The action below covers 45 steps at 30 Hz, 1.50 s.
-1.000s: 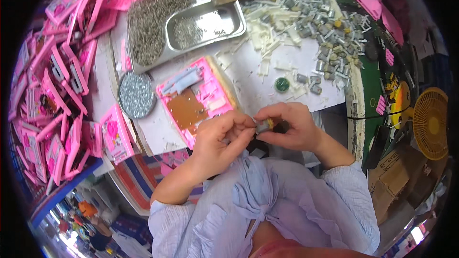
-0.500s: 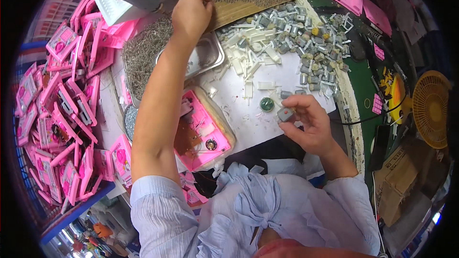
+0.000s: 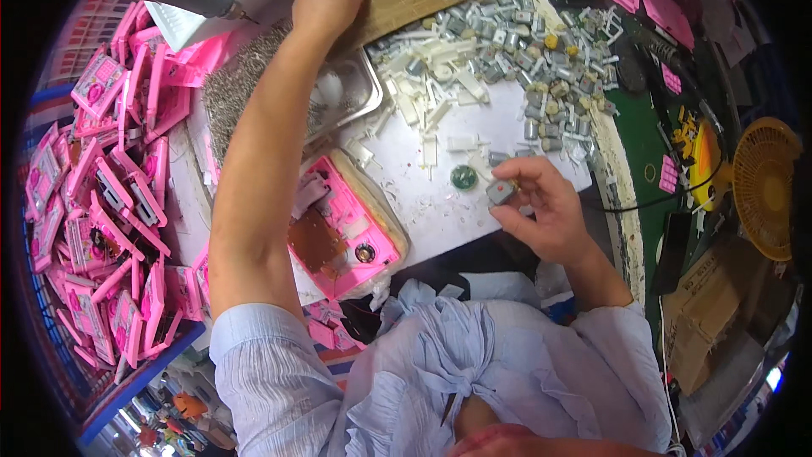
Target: Soldering internal wiring and assembling the plastic casing of a pink toy device.
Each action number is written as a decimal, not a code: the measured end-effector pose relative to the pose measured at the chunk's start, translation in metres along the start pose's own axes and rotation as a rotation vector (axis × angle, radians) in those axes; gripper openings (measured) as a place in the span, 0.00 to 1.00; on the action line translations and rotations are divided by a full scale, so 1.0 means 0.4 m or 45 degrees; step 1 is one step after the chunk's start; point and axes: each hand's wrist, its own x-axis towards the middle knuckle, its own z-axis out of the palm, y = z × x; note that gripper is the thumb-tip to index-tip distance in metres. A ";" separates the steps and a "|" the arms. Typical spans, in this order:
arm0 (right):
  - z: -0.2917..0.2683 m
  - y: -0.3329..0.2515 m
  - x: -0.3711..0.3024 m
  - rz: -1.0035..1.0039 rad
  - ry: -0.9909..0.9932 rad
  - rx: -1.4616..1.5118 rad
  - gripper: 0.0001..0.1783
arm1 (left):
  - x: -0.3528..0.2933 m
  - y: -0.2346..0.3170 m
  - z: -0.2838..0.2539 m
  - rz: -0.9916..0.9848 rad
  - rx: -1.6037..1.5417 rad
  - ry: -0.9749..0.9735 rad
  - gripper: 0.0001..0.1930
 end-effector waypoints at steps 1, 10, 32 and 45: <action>0.001 -0.004 -0.003 0.020 0.032 0.010 0.24 | 0.004 -0.001 0.009 -0.094 -0.066 0.031 0.10; -0.045 -0.014 0.069 0.162 -0.199 -0.714 0.20 | -0.253 0.232 -0.191 0.082 -0.623 0.226 0.08; 0.199 -0.089 0.053 0.583 -0.488 0.197 0.29 | -0.946 0.289 -0.233 -0.558 -1.571 0.147 0.12; 0.249 -0.043 0.058 0.861 -0.612 0.497 0.28 | -0.955 0.278 -0.228 -0.583 -1.674 0.173 0.15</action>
